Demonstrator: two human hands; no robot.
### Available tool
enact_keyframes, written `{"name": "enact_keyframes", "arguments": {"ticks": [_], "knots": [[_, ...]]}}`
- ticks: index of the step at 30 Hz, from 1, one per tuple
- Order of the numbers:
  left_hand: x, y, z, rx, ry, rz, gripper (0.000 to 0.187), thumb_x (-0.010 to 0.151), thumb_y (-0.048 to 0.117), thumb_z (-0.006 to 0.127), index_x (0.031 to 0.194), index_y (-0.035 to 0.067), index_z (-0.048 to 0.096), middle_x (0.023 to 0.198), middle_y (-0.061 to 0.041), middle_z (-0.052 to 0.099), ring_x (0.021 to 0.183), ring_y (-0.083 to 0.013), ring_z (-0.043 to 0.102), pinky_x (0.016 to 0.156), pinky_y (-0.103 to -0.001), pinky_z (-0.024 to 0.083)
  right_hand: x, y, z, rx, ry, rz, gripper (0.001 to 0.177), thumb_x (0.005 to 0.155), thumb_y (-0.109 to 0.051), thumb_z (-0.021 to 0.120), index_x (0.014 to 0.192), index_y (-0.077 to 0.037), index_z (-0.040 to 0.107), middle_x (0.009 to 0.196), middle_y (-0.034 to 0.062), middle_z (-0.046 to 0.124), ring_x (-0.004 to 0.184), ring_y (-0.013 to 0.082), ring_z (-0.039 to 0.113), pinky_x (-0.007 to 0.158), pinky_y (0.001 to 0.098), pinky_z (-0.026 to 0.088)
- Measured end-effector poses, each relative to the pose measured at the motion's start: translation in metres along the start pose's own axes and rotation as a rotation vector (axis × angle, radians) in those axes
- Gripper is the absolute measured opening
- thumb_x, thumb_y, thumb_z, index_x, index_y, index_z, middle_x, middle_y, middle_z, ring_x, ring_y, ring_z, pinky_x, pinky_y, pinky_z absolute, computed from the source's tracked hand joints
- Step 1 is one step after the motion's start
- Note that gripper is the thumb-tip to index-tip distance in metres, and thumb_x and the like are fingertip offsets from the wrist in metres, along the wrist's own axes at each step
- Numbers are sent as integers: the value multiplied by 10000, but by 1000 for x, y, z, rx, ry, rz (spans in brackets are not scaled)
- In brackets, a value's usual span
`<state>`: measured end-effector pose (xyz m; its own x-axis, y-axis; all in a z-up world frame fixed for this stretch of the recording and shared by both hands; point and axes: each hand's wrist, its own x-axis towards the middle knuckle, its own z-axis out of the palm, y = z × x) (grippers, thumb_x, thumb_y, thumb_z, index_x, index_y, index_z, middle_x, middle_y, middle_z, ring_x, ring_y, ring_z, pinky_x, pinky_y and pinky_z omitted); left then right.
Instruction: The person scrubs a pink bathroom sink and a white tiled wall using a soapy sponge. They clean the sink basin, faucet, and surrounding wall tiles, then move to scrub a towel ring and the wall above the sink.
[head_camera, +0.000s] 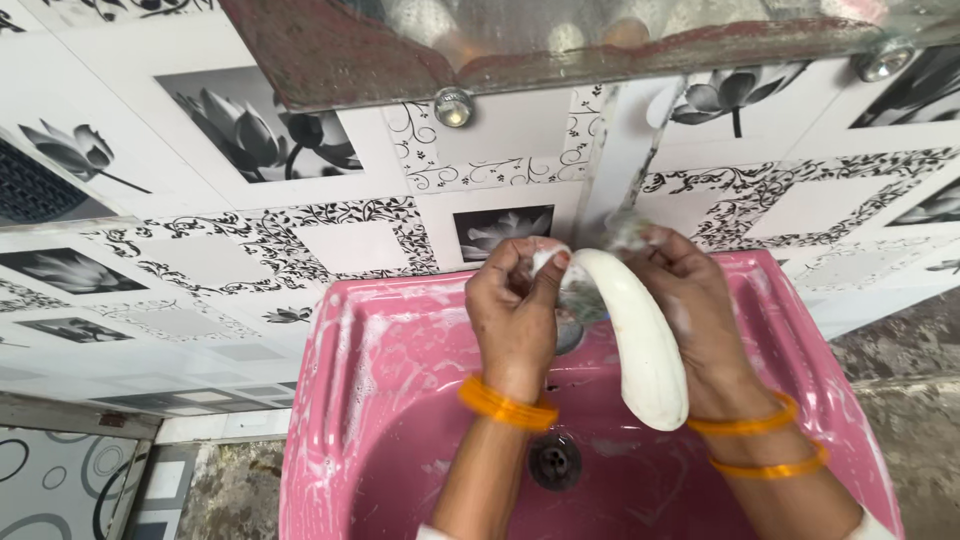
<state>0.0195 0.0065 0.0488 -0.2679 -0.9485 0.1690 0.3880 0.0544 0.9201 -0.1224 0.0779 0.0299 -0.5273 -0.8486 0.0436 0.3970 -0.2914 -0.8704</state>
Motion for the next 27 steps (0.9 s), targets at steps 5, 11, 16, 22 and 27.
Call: {"name": "enact_keyframes", "arguments": {"ticks": [5,11,16,22,27], "knots": [[-56,43,-5,234,-187,110,185,818,-76,737,967,34,742,836,-12,661,650,-49,509,542,-231,472,-53,-11,-15,64,49,-93,421,831,73,567,1238,-28,596,1165,139,702,1048,215,728,943,362,607],[-55,60,-22,249,-474,235,215,789,-131,697,943,19,707,935,-22,689,904,-56,636,739,-251,531,-63,8,-42,260,-233,-262,282,929,144,637,1155,-9,565,1160,181,679,1146,257,707,1012,397,590],[-22,28,-4,307,-155,163,191,813,-81,752,947,55,748,865,8,668,683,-50,484,564,-215,419,-17,-1,-16,-108,12,-166,258,937,58,615,1181,-23,600,1133,120,705,1006,200,709,879,329,602],[9,10,4,154,-55,62,124,866,-39,745,933,62,719,814,27,698,593,-23,521,515,-193,433,6,-1,3,56,-20,34,251,968,29,612,1218,-1,615,1137,154,697,943,207,698,827,315,589],[-41,38,-23,197,-433,61,185,857,-78,772,972,58,724,896,43,709,666,-6,528,553,-192,426,-49,-9,-19,20,-55,-234,354,851,147,559,1173,1,572,1107,133,670,1014,213,710,933,347,607]]}}
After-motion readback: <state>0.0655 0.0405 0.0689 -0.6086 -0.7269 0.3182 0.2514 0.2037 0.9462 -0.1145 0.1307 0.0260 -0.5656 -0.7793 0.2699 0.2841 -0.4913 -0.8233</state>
